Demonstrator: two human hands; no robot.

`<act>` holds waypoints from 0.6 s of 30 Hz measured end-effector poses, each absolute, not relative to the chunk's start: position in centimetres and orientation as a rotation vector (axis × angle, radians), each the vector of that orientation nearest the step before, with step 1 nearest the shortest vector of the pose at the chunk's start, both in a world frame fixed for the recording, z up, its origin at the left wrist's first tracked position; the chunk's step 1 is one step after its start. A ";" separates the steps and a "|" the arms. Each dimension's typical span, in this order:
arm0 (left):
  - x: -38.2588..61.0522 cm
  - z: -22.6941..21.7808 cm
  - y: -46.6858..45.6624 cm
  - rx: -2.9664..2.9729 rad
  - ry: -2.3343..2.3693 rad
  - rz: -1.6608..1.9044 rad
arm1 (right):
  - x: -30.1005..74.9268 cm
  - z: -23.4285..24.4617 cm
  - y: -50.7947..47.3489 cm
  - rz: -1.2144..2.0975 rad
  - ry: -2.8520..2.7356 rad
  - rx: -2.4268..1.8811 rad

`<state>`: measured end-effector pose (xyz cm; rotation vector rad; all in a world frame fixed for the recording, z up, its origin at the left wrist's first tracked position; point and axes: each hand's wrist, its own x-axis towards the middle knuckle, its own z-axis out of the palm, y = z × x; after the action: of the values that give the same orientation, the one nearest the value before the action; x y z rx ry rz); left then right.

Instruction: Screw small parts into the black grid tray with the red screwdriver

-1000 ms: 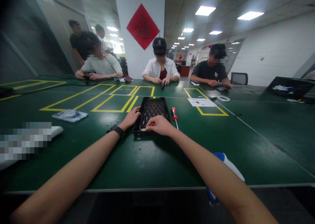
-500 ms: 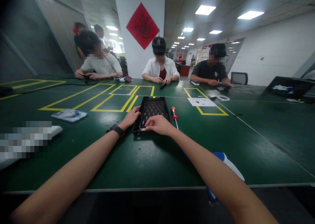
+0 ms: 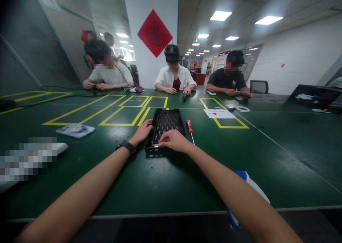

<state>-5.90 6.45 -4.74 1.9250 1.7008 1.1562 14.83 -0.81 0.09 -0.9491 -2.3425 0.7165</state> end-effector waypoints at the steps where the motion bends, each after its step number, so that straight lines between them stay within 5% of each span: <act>1: -5.9 -4.8 6.5 1.933 1.697 1.155 | 14.8 0.1 -0.8 0.699 -2.356 -0.955; 18: -5.6 -4.4 6.3 1.908 1.705 1.151 | 14.8 0.0 -1.0 0.673 -2.345 -0.964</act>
<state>-5.60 6.28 -4.45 1.9084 1.7051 1.1515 14.77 -1.03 0.03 -0.9641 -2.3454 0.6732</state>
